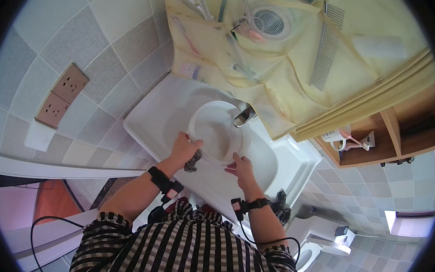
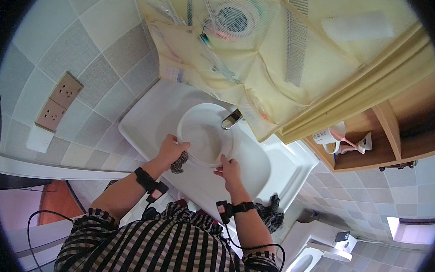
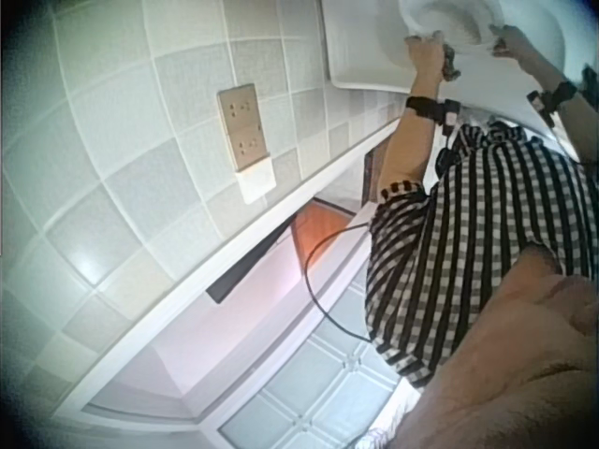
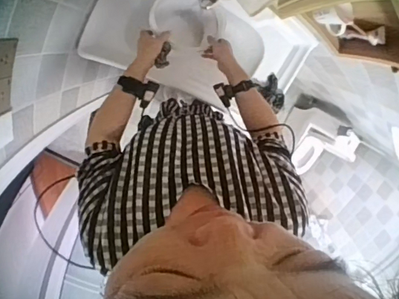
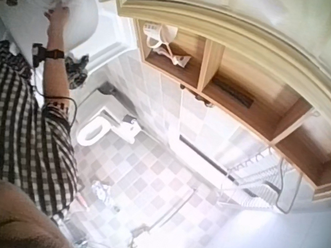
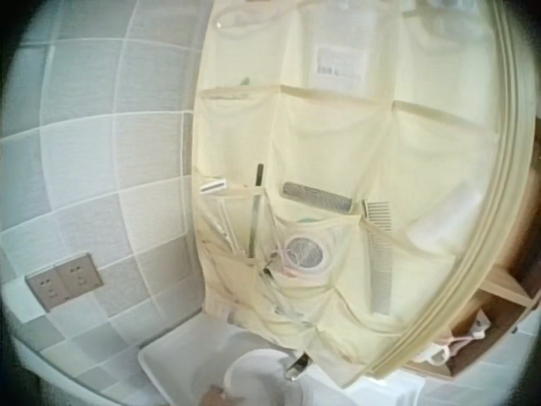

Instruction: The person is cleaning various bathroom fixtures including the toilet, a plastic bucket, and the shower faucet using a steel wool scrubber.

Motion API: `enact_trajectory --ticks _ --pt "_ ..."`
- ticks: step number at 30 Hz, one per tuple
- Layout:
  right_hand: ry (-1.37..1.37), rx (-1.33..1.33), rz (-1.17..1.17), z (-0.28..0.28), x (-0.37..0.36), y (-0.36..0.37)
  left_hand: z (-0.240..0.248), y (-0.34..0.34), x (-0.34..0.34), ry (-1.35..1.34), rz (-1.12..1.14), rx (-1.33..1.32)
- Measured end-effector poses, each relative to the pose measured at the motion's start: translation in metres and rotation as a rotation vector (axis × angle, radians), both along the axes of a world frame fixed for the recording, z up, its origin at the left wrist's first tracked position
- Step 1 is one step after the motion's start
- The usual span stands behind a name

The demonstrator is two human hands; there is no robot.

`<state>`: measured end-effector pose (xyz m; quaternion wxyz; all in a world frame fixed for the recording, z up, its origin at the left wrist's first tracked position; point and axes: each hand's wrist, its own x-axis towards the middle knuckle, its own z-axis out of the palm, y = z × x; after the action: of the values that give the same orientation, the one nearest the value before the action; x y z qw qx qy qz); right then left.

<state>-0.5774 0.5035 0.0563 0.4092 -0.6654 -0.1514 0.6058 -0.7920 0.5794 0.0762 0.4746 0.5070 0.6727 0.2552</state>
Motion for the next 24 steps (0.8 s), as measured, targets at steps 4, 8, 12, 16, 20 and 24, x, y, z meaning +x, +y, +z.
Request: enact_trajectory --ticks 4,8,12,16,20,24 --pt "-1.043 0.355 0.049 -0.005 0.046 0.016 0.024 0.010 -0.001 0.005 0.007 -0.036" --pt "-1.513 0.579 0.051 0.010 0.083 0.047 0.030 0.015 -0.003 0.060 -0.053 -0.012" --pt "-1.515 0.572 0.308 0.026 0.084 0.069 0.029 0.017 0.000 0.215 -0.147 0.037" --pt "-1.650 0.716 0.263 0.025 0.092 0.074 0.026 0.021 0.001 0.231 -0.161 0.047" --pt "-1.546 0.836 0.044 0.027 0.076 0.079 0.026 0.023 -0.001 0.212 -0.151 0.073" --pt "-0.560 0.507 -0.036 0.030 0.063 0.089 0.030 0.021 -0.002 0.208 -0.145 0.080"
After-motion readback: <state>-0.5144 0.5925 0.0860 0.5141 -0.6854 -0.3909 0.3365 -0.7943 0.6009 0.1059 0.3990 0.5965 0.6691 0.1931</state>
